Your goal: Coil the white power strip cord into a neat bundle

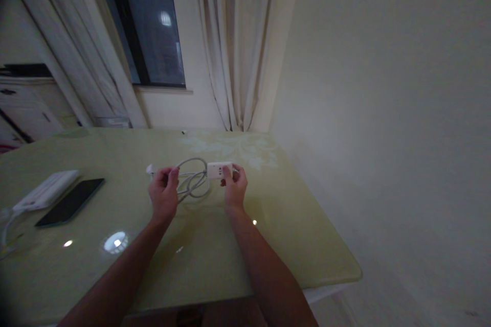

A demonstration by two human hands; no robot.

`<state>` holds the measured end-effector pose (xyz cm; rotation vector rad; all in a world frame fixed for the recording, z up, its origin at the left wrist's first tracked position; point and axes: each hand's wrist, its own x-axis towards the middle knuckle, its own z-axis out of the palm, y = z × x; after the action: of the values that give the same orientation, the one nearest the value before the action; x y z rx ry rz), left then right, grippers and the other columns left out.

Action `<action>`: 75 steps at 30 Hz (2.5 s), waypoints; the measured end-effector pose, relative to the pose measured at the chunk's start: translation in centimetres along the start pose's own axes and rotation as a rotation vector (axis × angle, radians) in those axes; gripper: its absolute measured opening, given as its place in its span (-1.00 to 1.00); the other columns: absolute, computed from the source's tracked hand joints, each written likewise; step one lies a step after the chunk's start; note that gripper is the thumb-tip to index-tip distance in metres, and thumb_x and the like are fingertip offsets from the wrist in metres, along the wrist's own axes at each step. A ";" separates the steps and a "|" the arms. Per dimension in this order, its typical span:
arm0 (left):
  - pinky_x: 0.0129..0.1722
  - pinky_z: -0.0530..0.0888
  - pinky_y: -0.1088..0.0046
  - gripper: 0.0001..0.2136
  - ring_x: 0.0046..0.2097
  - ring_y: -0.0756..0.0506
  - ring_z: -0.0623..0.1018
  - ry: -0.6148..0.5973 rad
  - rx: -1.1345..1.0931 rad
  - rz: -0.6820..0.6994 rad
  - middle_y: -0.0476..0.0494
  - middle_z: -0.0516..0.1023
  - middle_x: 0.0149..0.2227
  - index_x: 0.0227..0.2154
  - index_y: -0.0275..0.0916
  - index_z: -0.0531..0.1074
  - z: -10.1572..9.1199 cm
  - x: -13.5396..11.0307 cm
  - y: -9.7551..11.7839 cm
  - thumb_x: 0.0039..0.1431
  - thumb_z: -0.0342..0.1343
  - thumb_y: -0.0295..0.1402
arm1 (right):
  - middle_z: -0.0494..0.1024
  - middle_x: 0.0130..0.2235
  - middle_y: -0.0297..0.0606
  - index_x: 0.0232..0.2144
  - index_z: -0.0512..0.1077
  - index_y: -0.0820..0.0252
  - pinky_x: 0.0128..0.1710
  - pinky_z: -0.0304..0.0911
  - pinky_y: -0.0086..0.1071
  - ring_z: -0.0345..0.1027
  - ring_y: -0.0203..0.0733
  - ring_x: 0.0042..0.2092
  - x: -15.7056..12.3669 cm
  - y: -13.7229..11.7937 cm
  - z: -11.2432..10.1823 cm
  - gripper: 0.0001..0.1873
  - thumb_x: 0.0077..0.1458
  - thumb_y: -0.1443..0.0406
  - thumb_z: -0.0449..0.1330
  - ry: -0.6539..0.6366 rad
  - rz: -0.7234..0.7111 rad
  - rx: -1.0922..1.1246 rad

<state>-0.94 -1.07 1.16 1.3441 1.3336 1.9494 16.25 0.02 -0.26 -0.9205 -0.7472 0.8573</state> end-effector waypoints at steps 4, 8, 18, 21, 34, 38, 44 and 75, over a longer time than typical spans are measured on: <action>-0.36 0.39 0.46 -0.72 -0.37 -0.04 0.44 -0.050 0.041 0.030 -0.02 0.47 -0.40 -0.27 -0.20 0.49 -0.1 0.4 0.0 0.19 0.21 -0.06 | 0.57 -0.39 -0.32 -0.13 0.42 0.21 -0.53 0.28 -0.48 0.32 -0.37 -0.51 1.4 0.1 -1.0 -0.37 -0.08 -0.09 0.42 0.165 0.054 0.087; -0.30 0.41 0.40 -0.69 -0.32 -0.09 0.50 -0.322 0.215 0.119 -0.10 0.58 -0.33 -0.26 -0.18 0.54 0.0 0.2 -0.1 0.29 0.09 -0.04 | 0.58 -0.34 -0.31 -0.18 0.40 0.15 -0.50 0.37 -0.47 0.40 -0.34 -0.46 3.0 0.1 -2.4 -0.43 -0.04 -0.11 0.39 0.247 0.032 0.173; -0.54 0.16 0.48 -0.59 -0.53 -0.01 0.25 -0.424 0.093 -0.045 0.07 0.22 -0.57 -0.36 -0.18 0.39 0.9 -0.7 -0.7 0.38 -0.11 0.03 | 0.58 -0.09 -0.22 -0.14 0.33 0.11 -0.05 0.55 -0.26 0.54 -0.18 -0.06 3.2 -2.1 -2.6 -0.49 0.01 0.00 0.40 0.095 -0.077 0.317; -0.63 0.03 0.53 -0.60 -0.61 0.05 0.09 -0.362 -0.210 -0.257 0.15 0.07 -0.57 -0.33 -0.15 0.33 0.7 -0.2 -0.4 0.32 -0.02 0.11 | 0.54 -0.05 -0.19 -0.09 0.31 0.12 -0.01 0.53 -0.20 0.52 -0.14 -0.01 1.9 -3.1 -1.7 -0.50 0.07 0.04 0.39 0.005 -0.212 0.165; -0.53 0.21 0.47 -0.57 -0.54 -0.02 0.30 -0.387 0.030 -0.150 0.07 0.26 -0.56 -0.29 -0.17 0.43 0.1 0.5 -0.2 0.31 -0.03 0.12 | 0.46 -0.03 -0.17 -0.12 0.30 0.16 0.04 0.52 -0.11 0.48 -0.11 0.04 2.4 -1.3 -1.7 -0.48 0.05 0.01 0.39 0.098 -0.191 0.176; -0.23 0.40 0.30 -0.52 -0.23 -0.21 0.56 -0.507 0.502 0.129 -0.20 0.57 -0.31 -0.28 -0.16 0.48 -0.4 0.2 -1.4 0.41 -0.23 0.04 | 0.48 -0.04 -0.17 -0.18 0.30 0.17 0.04 0.53 -0.10 0.49 -0.10 0.01 3.6 -0.4 -2.5 -0.45 -0.01 0.00 0.42 0.146 -0.130 0.251; -0.10 0.39 0.25 -0.75 -0.18 -0.27 0.59 -0.811 0.781 0.243 -0.24 0.59 -0.30 -0.32 -0.15 0.44 -0.4 -0.2 -3.4 0.20 0.19 -0.07 | 0.49 -0.08 -0.23 -0.22 0.24 0.12 0.05 0.53 -0.10 0.51 -0.13 0.00 5.0 0.7 -3.4 -0.41 -0.06 -0.03 0.45 0.283 -0.124 0.284; -0.59 0.28 0.53 -0.51 -0.59 0.00 0.36 -0.371 0.077 -0.086 0.11 0.26 -0.61 -0.17 -0.21 0.39 1.1 -1.3 -3.2 0.41 -0.24 0.10 | 0.51 -0.22 -0.27 -0.06 0.35 0.17 -0.49 0.33 -0.45 0.41 -0.34 -0.43 1.4 -2.2 -1.4 -0.56 0.18 0.02 0.25 -0.057 -0.265 -0.098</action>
<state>0.02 -0.10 -2.16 1.5638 1.2686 1.5129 18.69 -0.05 1.41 -0.8630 -0.9440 0.6191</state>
